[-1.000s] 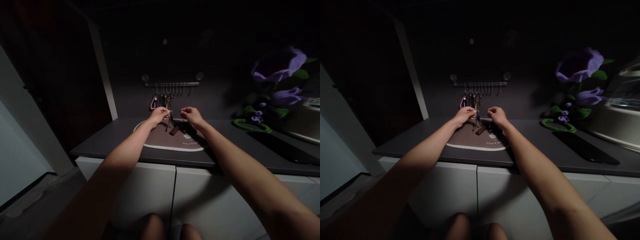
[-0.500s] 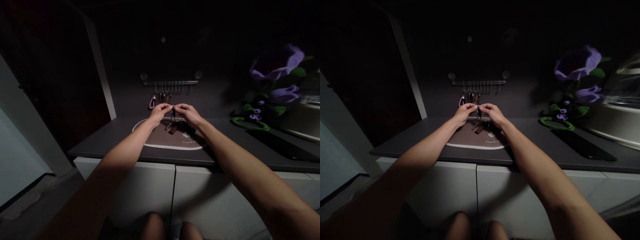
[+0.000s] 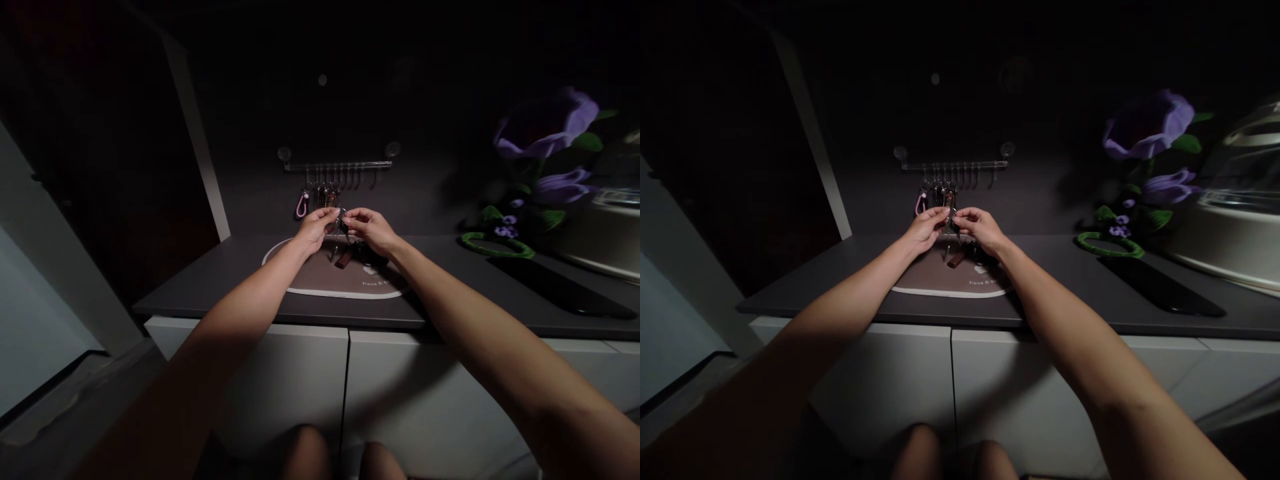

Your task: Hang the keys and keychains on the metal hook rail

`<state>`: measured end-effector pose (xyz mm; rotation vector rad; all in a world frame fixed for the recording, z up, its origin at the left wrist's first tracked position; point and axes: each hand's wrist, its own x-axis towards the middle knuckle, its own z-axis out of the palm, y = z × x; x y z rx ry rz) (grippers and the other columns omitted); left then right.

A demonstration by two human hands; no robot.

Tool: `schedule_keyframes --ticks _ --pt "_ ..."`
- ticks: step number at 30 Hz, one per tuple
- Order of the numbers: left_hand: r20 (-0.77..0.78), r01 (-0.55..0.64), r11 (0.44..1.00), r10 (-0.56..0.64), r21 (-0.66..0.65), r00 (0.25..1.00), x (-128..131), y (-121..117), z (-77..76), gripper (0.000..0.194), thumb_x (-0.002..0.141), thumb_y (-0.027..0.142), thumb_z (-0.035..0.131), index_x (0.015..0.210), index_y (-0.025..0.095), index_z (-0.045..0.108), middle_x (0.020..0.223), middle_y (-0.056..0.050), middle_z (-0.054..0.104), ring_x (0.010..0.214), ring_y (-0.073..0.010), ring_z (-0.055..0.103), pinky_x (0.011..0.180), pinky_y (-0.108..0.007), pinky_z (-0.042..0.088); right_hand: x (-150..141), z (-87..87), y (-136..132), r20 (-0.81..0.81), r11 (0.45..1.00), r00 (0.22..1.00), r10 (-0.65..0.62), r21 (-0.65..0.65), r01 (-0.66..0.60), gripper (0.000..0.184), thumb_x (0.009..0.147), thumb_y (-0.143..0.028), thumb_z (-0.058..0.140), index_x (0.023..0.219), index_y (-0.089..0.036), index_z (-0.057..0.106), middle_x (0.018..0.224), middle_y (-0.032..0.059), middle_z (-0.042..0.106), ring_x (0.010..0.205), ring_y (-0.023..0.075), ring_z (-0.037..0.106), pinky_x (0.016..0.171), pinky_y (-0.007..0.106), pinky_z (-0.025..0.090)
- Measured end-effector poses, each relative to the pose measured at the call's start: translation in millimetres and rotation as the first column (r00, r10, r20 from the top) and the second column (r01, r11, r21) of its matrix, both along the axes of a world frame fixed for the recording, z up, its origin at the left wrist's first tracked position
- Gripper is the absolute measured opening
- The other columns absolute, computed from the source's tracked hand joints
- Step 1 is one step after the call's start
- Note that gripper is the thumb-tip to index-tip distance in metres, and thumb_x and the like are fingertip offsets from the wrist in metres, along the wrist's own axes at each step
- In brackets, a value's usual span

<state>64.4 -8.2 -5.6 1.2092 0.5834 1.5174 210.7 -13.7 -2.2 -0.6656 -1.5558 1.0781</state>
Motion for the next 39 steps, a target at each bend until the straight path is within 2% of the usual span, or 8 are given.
schedule_keyframes --ticks 7,11,19,24,30,34,39 --pt "0.035 0.047 0.997 -0.044 -0.063 0.998 -0.6 -1.5 0.3 0.016 0.060 0.020 0.073 0.070 0.014 0.062 0.065 0.002 0.059 0.063 -0.0065 0.050 0.066 -0.022 0.036 -1.1 -2.3 2.2 -0.063 0.999 0.997 -0.041 -0.031 0.040 0.023 0.058 -0.025 0.074 0.075 -0.015 0.062 0.074 -0.0019 0.059 0.062 0.0053 0.049 0.057 0.019 0.041" --pt "0.041 0.065 0.996 -0.062 -0.062 0.997 -1.4 -2.2 0.6 0.015 0.060 0.018 0.073 0.071 0.015 0.064 0.066 0.002 0.060 0.064 -0.0065 0.050 0.067 -0.022 0.036 -0.5 -1.7 2.1 -0.078 0.997 0.995 -0.068 -0.025 0.066 0.025 0.057 -0.027 0.075 0.075 -0.015 0.062 0.072 -0.0023 0.058 0.061 0.0057 0.049 0.057 0.020 0.041" --pt "0.042 0.096 0.994 -0.094 -0.044 0.995 -1.3 -2.5 -0.1 0.019 0.059 0.020 0.075 0.075 0.015 0.066 0.071 0.001 0.063 0.067 -0.0070 0.052 0.066 -0.021 0.037 0.6 -1.0 -0.9 -0.135 0.999 0.990 -0.029 -0.025 0.026 0.029 0.056 -0.032 0.075 0.074 -0.017 0.059 0.070 -0.0047 0.056 0.062 0.0056 0.050 0.058 0.020 0.041" --pt "0.004 0.022 0.998 -0.022 -0.060 1.000 -2.1 0.4 -2.1 0.021 0.059 0.025 0.074 0.078 0.017 0.067 0.072 0.000 0.062 0.064 -0.0062 0.052 0.059 -0.019 0.037 2.0 0.2 -1.0 -0.199 0.999 0.980 -0.009 -0.038 0.001 0.033 0.054 -0.036 0.076 0.073 -0.018 0.056 0.066 -0.0047 0.056 0.061 0.0070 0.051 0.064 0.026 0.046" --pt "-0.122 -0.114 0.984 0.097 -0.134 0.988 -3.7 3.6 -5.6 0.015 0.062 0.022 0.071 0.073 0.015 0.066 0.071 -0.001 0.061 0.057 -0.0052 0.050 0.051 -0.018 0.034 4.7 5.0 3.3 -0.310 0.996 0.948 -0.072 -0.064 0.055 0.034 0.053 -0.035 0.077 0.072 -0.018 0.055 0.059 -0.0063 0.051 0.055 0.0058 0.047 0.066 0.030 0.050" --pt "-0.236 -0.187 0.975 0.155 -0.123 0.959 -2.9 5.7 -10.0 0.009 0.064 0.020 0.068 0.071 0.015 0.065 0.067 -0.001 0.060 0.053 -0.0051 0.049 0.049 -0.017 0.033 6.2 14.8 9.4 -0.338 0.989 0.931 -0.141 -0.091 0.117 0.026 0.061 -0.030 0.074 0.070 -0.017 0.053 0.059 -0.0049 0.052 0.057 0.0074 0.052 0.063 0.028 0.051" --pt "-0.306 -0.236 0.963 0.189 -0.127 0.933 -0.6 5.4 -12.8 0.006 0.065 0.019 0.066 0.068 0.015 0.064 0.065 -0.001 0.061 0.051 -0.0051 0.048 0.047 -0.017 0.032 3.3 35.0 22.2 -0.316 0.975 0.925 -0.212 -0.136 0.177 0.015 0.073 -0.020 0.064 0.070 -0.016 0.050 0.056 -0.0037 0.051 0.052 0.0084 0.055 0.057 0.025 0.051"
